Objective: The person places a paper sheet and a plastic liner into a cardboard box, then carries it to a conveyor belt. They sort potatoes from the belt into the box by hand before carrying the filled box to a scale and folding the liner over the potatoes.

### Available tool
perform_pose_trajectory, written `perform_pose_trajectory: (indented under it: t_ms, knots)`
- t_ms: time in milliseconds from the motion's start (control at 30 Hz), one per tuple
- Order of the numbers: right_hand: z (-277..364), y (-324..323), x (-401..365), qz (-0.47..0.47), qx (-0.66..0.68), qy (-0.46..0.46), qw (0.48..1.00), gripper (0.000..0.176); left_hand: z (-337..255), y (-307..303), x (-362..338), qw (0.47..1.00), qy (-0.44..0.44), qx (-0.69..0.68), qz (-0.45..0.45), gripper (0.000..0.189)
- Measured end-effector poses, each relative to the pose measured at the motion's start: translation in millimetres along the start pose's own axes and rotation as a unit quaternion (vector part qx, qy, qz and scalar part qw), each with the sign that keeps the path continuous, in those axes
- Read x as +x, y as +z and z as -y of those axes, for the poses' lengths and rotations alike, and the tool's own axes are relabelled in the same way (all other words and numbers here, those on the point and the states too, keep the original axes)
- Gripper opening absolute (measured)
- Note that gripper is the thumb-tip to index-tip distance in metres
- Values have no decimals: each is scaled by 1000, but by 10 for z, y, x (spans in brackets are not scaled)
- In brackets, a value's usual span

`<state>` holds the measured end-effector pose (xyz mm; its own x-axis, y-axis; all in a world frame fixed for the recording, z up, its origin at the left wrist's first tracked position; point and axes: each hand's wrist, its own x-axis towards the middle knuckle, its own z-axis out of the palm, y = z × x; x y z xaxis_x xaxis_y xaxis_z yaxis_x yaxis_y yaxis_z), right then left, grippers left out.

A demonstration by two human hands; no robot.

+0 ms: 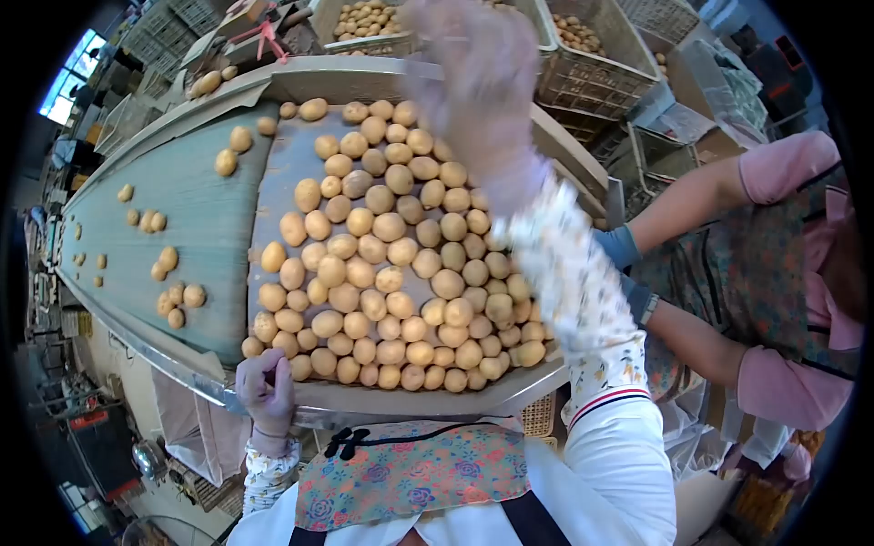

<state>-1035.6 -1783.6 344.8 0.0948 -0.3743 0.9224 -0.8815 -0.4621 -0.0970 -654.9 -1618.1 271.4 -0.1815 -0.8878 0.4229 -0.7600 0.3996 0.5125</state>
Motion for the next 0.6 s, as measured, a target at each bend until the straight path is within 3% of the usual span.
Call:
perform_pose_trajectory:
  t_ms: [67, 100, 167, 233, 300, 367, 433, 467, 533, 600]
  knots:
    - [-309, 294, 9, 101, -18, 118, 988, 48, -3, 1, -4, 1000, -1, 0, -11, 24]
    - [-369, 447, -272, 154, 72, 151, 974, 47, 16, 10, -12, 1000, 5, 7, -16, 25]
    - [-71, 453, -597, 333, 33, 56, 941, 50, 20, 20, -13, 1000, 5, 16, -13, 27]
    - [54, 698, -1155, 349, 44, 188, 917, 66, -17, 28, 76, 1000, 7, 22, 5, 29]
    - [444, 710, -1620, 323, -98, 170, 926, 78, -21, -13, 300, 996, 73, 30, 50, 31]
    - [895, 484, -1813, 358, 23, 197, 913, 88, 8, 1, 683, 987, 140, 32, 74, 32]
    - [1208, 160, -1745, 391, 81, 213, 892, 85, 152, 162, 1188, 979, 183, 83, 46, 33]
    - [1239, 91, -1709, 403, 101, 209, 885, 83, 214, 250, 1514, 977, 163, 107, 87, 36]
    - [1222, -19, -1677, 421, 130, 187, 878, 79, 517, 706, 2210, 966, 174, 180, 70, 41]
    - [1048, -87, -1745, 412, 119, 165, 888, 68, 698, 1175, 2892, 960, 45, 243, 131, 48]
